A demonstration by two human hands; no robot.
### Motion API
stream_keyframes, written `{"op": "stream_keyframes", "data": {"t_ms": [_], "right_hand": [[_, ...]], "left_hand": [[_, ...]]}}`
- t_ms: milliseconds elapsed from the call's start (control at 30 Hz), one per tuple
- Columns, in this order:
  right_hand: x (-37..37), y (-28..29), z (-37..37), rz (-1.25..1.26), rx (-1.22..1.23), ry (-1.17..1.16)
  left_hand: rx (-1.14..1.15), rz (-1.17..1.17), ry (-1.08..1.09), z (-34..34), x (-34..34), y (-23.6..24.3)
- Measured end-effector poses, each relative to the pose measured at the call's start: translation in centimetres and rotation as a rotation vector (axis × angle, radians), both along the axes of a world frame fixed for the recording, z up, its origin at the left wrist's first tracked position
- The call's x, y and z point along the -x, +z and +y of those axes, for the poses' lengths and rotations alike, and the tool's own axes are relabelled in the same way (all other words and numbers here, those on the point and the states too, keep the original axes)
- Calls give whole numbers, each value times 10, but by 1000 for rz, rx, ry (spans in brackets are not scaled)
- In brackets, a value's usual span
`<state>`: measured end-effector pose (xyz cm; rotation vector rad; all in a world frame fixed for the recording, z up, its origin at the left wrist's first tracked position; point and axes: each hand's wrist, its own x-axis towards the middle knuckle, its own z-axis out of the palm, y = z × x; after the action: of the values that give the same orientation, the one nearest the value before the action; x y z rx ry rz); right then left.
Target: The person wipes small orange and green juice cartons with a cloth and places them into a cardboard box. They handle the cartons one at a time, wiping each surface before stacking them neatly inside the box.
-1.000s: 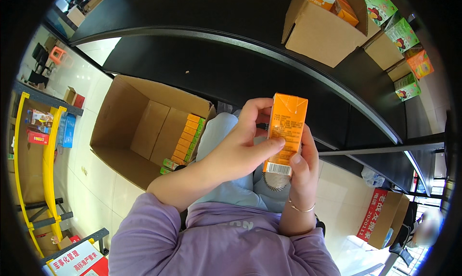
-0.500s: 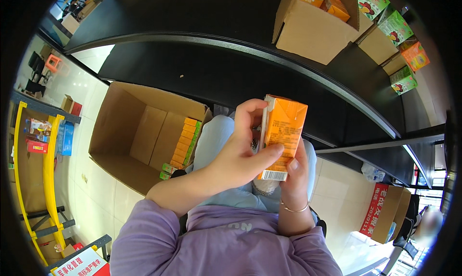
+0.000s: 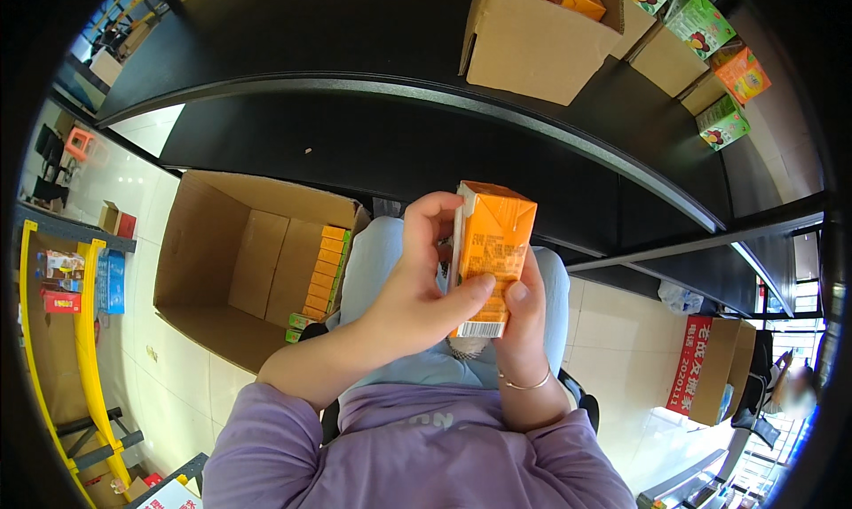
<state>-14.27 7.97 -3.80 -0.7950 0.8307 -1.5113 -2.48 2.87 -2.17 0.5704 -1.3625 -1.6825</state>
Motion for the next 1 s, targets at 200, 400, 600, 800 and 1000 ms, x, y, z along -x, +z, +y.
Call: {"op": "stream_keyframes", "data": {"t_ms": [200, 400, 600, 800, 1000], "right_hand": [[-2, 0, 0, 17, 4, -25], [-4, -7, -3, 68, 3, -39], [-5, -11, -4, 173, 26, -87], [-4, -16, -5, 338, 108, -142], [4, -27, -5, 618, 221, -217]], "left_hand": [[-50, 12, 9, 1, 1, -1], [-90, 28, 42, 1, 2, 2], [-112, 31, 39, 0, 1, 6], [-109, 77, 27, -3, 0, 6], [-70, -3, -31, -3, -8, 13]]}}
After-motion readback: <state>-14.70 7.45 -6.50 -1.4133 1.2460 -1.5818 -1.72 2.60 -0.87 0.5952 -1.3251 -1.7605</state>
